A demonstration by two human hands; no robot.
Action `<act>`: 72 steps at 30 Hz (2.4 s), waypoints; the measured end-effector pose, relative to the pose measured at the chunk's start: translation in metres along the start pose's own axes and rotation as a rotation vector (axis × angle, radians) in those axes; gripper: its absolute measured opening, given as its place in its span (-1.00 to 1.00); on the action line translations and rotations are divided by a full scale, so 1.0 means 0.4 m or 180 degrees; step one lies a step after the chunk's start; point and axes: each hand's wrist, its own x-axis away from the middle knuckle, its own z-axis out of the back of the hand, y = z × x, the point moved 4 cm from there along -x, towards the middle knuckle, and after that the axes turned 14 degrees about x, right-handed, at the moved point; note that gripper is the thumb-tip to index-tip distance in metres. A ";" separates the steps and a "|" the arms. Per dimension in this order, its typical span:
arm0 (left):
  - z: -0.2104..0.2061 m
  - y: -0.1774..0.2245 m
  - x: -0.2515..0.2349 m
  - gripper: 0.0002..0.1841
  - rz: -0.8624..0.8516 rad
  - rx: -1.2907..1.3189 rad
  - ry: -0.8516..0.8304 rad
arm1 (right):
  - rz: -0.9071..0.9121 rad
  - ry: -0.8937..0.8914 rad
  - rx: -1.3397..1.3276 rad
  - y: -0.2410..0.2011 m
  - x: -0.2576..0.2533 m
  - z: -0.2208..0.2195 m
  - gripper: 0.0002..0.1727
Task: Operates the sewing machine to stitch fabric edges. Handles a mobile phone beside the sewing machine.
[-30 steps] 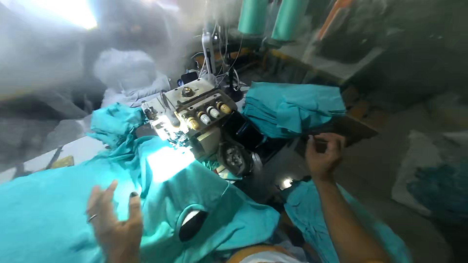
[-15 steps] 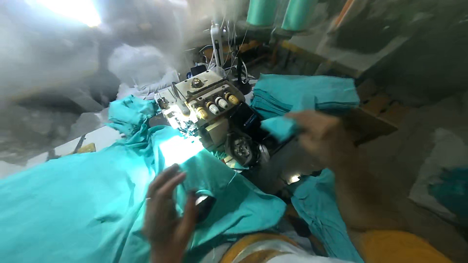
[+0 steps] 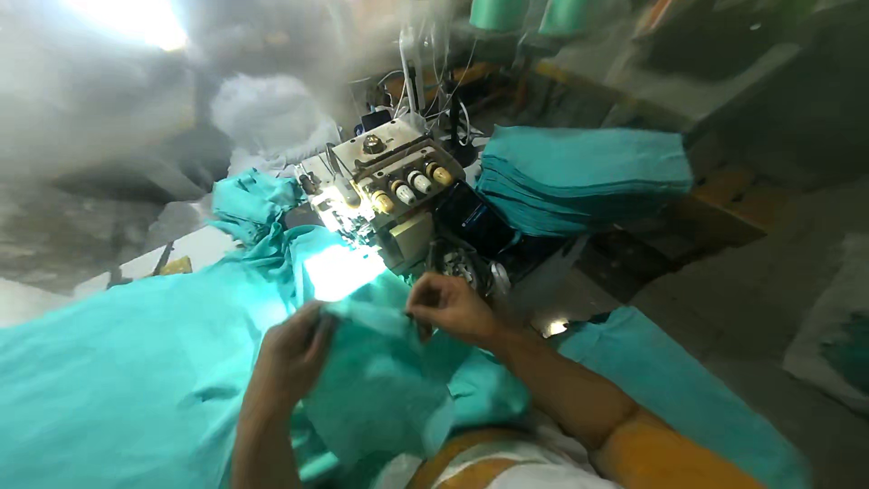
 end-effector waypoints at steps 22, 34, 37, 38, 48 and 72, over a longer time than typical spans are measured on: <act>-0.032 -0.133 -0.138 -0.83 0.0001 -0.0046 0.0121 | 0.0179 0.2693 0.3193 0.229 -0.024 0.375 -0.67; -0.067 -0.164 -0.148 -0.77 0.0486 -0.0283 0.0391 | -0.0465 0.2554 0.2591 0.189 -0.091 0.375 -0.72; -0.071 -0.165 -0.148 -0.77 0.0448 -0.0311 0.0394 | -0.0429 0.2585 0.2630 0.190 -0.087 0.373 -0.74; -0.072 -0.166 -0.147 -0.76 0.0414 -0.0312 0.0401 | -0.0359 0.2627 0.2673 0.192 -0.085 0.371 -0.74; -0.079 -0.164 -0.147 -0.75 0.0434 -0.0388 0.0410 | 0.0723 0.3024 0.4031 0.234 -0.046 0.293 -0.58; -0.081 -0.160 -0.149 -0.74 0.0474 -0.0437 0.0383 | 0.0616 0.3172 0.4121 0.230 -0.033 0.295 -0.48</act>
